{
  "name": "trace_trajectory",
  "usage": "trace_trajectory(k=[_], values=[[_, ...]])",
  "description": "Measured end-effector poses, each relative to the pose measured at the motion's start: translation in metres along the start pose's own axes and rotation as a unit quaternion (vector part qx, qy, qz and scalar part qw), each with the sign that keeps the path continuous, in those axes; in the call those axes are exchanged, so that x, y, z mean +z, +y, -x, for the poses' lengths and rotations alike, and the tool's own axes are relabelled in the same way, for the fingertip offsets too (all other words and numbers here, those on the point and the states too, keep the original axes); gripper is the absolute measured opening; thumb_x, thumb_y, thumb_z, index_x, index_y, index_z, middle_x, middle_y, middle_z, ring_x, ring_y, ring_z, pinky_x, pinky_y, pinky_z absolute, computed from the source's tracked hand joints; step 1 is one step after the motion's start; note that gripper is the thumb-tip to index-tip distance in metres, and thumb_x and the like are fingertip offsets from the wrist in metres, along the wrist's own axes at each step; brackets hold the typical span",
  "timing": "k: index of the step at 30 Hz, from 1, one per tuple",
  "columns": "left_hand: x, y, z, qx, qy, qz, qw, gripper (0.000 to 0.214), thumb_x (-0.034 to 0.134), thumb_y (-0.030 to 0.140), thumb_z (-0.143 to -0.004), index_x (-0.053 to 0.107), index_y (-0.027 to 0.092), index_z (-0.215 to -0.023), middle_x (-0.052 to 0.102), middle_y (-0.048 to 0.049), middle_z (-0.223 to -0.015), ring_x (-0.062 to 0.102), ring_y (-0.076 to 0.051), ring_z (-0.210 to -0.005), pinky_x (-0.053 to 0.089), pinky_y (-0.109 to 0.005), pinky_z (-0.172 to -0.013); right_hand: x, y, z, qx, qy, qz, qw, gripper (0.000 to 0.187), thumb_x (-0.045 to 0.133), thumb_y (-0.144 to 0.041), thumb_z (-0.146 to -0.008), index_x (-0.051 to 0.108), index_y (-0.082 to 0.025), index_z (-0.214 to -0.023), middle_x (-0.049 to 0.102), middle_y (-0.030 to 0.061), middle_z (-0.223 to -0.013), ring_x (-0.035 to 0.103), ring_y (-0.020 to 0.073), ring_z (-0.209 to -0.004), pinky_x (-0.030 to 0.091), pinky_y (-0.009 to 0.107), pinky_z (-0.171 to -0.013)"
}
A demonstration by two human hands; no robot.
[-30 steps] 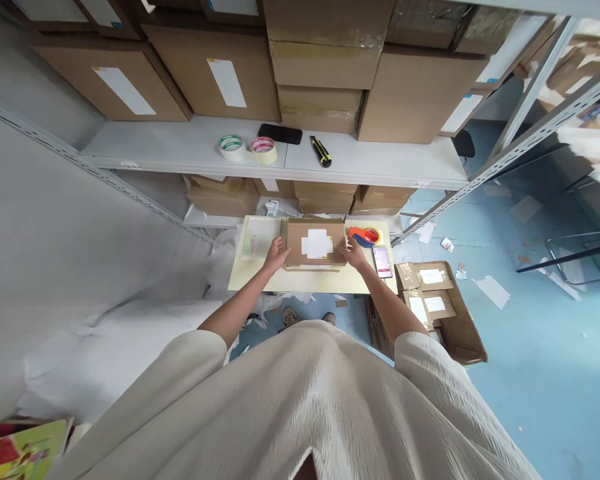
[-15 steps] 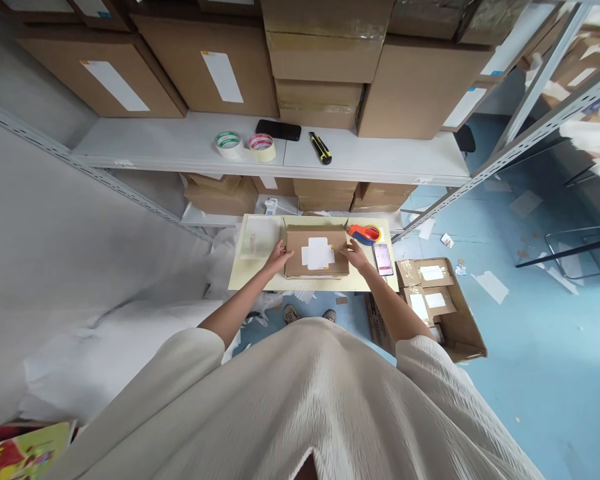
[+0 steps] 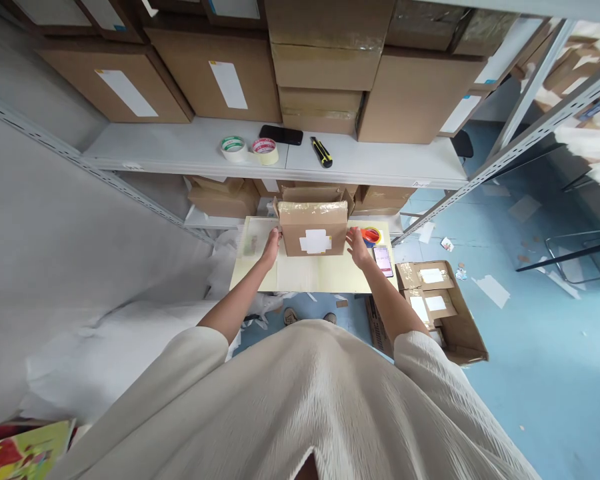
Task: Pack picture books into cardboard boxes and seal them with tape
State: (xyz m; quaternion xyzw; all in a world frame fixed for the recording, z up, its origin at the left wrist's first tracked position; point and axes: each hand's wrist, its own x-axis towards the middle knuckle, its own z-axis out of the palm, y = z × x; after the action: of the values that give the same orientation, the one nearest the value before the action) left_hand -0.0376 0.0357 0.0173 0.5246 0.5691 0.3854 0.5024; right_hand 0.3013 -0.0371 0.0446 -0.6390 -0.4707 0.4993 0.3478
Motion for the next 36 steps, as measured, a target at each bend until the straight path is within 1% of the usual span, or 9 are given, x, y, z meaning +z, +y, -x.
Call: trace_trajectory(k=[5,11,13,16,19,23,26,31,36], values=[[-0.004,-0.026,0.023,-0.151,-0.051,-0.005,0.987,0.094,0.021,0.091,-0.107,0.058,0.024,-0.162,0.076,-0.0209,-0.148,0.07,-0.035,-0.143,0.056,-0.051,-0.114,0.002,0.035,0.024,0.078,-0.01,-0.014,0.997,0.115,0.001,-0.103,-0.091,0.04,-0.037,-0.177,0.065,0.0179,-0.163,0.067,0.0367,-0.143,0.052,0.062,-0.117],[-0.019,-0.032,0.044,-0.197,-0.076,0.003,0.978,0.101,0.007,0.091,-0.104,0.056,0.024,-0.163,0.077,-0.0217,-0.145,0.072,-0.032,-0.141,0.057,-0.049,-0.112,-0.014,0.051,0.039,0.119,-0.012,-0.06,0.991,0.117,0.005,-0.106,-0.09,0.057,-0.033,-0.165,0.071,0.0202,-0.155,0.07,0.0379,-0.14,0.057,0.057,-0.113],[-0.026,-0.021,0.044,-0.15,-0.017,-0.009,0.989,0.093,0.019,0.088,-0.107,0.057,0.023,-0.161,0.073,-0.0221,-0.151,0.07,-0.032,-0.143,0.056,-0.048,-0.116,-0.024,0.047,0.037,0.117,0.045,-0.091,0.988,0.109,0.012,-0.102,-0.094,0.063,-0.029,-0.158,0.072,0.0212,-0.152,0.071,0.039,-0.139,0.058,0.057,-0.113],[-0.034,0.007,0.039,0.023,0.081,-0.069,0.994,0.067,0.049,0.074,-0.11,0.066,0.024,-0.151,0.068,-0.0184,-0.157,0.062,-0.032,-0.15,0.046,-0.047,-0.129,-0.038,0.031,0.031,0.056,0.168,-0.06,0.982,0.093,0.026,-0.092,-0.101,0.068,-0.026,-0.151,0.072,0.0192,-0.154,0.072,0.0381,-0.138,0.059,0.056,-0.113],[-0.03,0.039,0.027,0.16,0.028,-0.119,0.98,0.048,0.064,0.056,-0.109,0.073,0.025,-0.144,0.071,-0.0145,-0.149,0.061,-0.033,-0.148,0.042,-0.046,-0.133,-0.044,0.002,0.025,-0.055,0.238,0.029,0.969,0.074,0.04,-0.081,-0.104,0.074,-0.026,-0.141,0.075,0.0162,-0.147,0.072,0.0361,-0.135,0.057,0.055,-0.117],[-0.006,0.061,0.015,0.186,-0.105,-0.215,0.953,0.041,0.065,0.047,-0.109,0.075,0.023,-0.14,0.077,-0.0155,-0.139,0.067,-0.036,-0.138,0.044,-0.05,-0.131,-0.033,-0.041,0.016,-0.149,0.14,0.114,0.972,0.058,0.061,-0.072,-0.102,0.079,-0.029,-0.136,0.08,0.0121,-0.135,0.073,0.037,-0.127,0.057,0.055,-0.117],[0.007,0.058,0.018,0.153,-0.121,-0.282,0.939,0.034,0.065,0.049,-0.109,0.079,0.023,-0.126,0.08,-0.0173,-0.132,0.066,-0.039,-0.141,0.038,-0.055,-0.134,-0.023,-0.056,0.011,-0.157,0.026,0.17,0.972,0.059,0.072,-0.07,-0.098,0.079,-0.031,-0.141,0.082,0.0115,-0.129,0.075,0.0386,-0.122,0.06,0.056,-0.111],[-0.001,0.036,0.034,0.123,-0.125,-0.305,0.936,0.033,0.056,0.045,-0.111,0.082,0.026,-0.106,0.083,-0.0148,-0.111,0.072,-0.039,-0.13,0.037,-0.056,-0.133,-0.026,-0.038,0.006,-0.148,-0.025,0.287,0.946,0.046,0.062,-0.059,-0.107,0.085,-0.026,-0.129,0.081,0.0161,-0.129,0.074,0.0409,-0.123,0.056,0.059,-0.115],[-0.017,0.01,0.043,0.096,-0.193,-0.302,0.928,0.041,0.077,0.05,-0.092,0.082,0.03,-0.127,0.075,-0.0135,-0.148,0.056,-0.042,-0.154,0.033,-0.055,-0.137,-0.031,-0.013,0.001,-0.142,-0.083,0.382,0.909,0.037,0.07,-0.047,-0.102,0.087,-0.026,-0.128,0.077,0.0163,-0.146,0.069,0.0449,-0.136,0.045,0.065,-0.127]])
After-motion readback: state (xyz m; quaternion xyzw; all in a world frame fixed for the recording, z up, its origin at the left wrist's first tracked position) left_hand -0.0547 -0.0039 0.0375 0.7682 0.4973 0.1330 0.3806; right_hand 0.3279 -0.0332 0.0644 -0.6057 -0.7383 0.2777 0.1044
